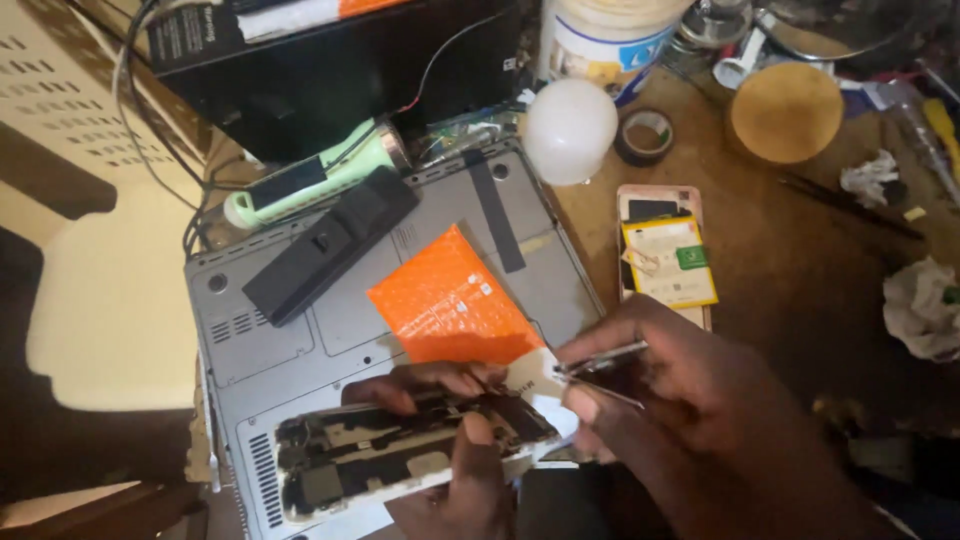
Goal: Using a small tool to disassemble and manipulate internal components of a mobile phone on a repair bench.
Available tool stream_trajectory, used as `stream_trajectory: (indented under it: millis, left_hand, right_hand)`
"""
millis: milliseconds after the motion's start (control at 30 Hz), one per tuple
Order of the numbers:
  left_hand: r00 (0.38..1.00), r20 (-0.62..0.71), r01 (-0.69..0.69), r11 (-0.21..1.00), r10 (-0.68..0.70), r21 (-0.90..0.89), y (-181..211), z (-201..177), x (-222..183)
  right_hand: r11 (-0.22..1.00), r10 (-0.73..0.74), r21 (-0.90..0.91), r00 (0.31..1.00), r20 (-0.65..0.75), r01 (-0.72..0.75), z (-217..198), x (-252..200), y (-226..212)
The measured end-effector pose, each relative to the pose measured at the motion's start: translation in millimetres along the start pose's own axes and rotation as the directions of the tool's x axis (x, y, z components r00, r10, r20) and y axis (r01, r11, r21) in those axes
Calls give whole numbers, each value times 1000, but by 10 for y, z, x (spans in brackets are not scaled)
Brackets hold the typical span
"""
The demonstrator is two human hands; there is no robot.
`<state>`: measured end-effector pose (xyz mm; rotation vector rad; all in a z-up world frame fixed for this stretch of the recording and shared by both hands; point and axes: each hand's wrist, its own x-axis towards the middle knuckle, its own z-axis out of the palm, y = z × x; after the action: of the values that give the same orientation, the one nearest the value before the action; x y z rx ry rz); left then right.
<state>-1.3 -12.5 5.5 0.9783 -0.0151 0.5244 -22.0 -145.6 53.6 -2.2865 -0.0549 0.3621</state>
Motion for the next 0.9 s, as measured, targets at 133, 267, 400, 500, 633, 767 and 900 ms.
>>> stream_trajectory:
  millis: [133,267,400,500,633,767,900]
  left_hand:
    - [999,-3,33,996,-33,-79,-33,-29,8]
    - [999,-28,36,994,-39,-101,-96,-67,-19]
    - [999,-15,50,997,-52,-67,-65,-56,16]
    - [998,-3,67,997,-67,-50,-49,-66,19]
    - [998,-7,67,997,-67,-42,-64,-86,25]
    - [995,17,100,995,-99,-15,-16,-103,27]
    - [995,36,97,995,-97,6,0,-119,37]
  right_hand:
    - [991,81,110,996,-34,-76,-9,43,-40]
    - [967,254,-46,966,54,-252,106,9,110]
    - [945,307,-153,943,126,-288,167,-7,163]
    - [996,-52,-68,993,109,59,159,-13,153]
    - [921,384,-148,900,207,-359,87,27,-105]
    - [817,576,-273,745,335,-508,18,125,-191]
    - [841,541,-223,778,319,-493,51,109,-127]
